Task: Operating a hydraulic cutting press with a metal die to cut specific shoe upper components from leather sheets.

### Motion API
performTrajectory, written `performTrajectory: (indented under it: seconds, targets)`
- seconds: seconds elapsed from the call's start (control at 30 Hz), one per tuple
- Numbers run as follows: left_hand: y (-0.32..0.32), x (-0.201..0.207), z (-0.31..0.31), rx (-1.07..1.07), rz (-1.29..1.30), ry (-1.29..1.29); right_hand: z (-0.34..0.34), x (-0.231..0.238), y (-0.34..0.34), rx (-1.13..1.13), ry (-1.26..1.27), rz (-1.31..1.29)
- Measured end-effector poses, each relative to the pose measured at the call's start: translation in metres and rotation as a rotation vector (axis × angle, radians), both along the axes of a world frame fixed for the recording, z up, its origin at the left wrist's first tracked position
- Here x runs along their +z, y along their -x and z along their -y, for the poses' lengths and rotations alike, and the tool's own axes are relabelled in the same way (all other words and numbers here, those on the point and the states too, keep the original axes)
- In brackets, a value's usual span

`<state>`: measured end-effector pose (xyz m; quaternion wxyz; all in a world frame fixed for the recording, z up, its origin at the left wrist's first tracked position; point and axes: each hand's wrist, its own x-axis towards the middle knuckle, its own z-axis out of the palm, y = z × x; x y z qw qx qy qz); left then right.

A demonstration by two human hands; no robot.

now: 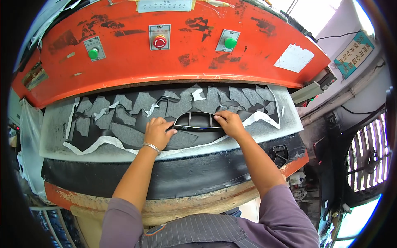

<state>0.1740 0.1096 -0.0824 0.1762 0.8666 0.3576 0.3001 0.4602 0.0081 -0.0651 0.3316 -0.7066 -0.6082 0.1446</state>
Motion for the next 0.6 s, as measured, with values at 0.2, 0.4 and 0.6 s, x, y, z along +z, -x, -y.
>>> performTrajectory:
  seconds: [0.2, 0.4, 0.6]
  targets:
    - [-0.016, -0.002, 0.008, 0.061, -0.038, -0.008, 0.034, -0.003, -0.044, 0.274, 0.023, 0.121]
    - [-0.019, -0.003, 0.008, 0.050, -0.032, -0.084, 0.031, -0.013, -0.056, 0.292, 0.012, 0.179]
    - [-0.019, -0.004, 0.013, 0.042, -0.023, -0.079, 0.037, -0.011, -0.055, 0.282, 0.038, 0.178]
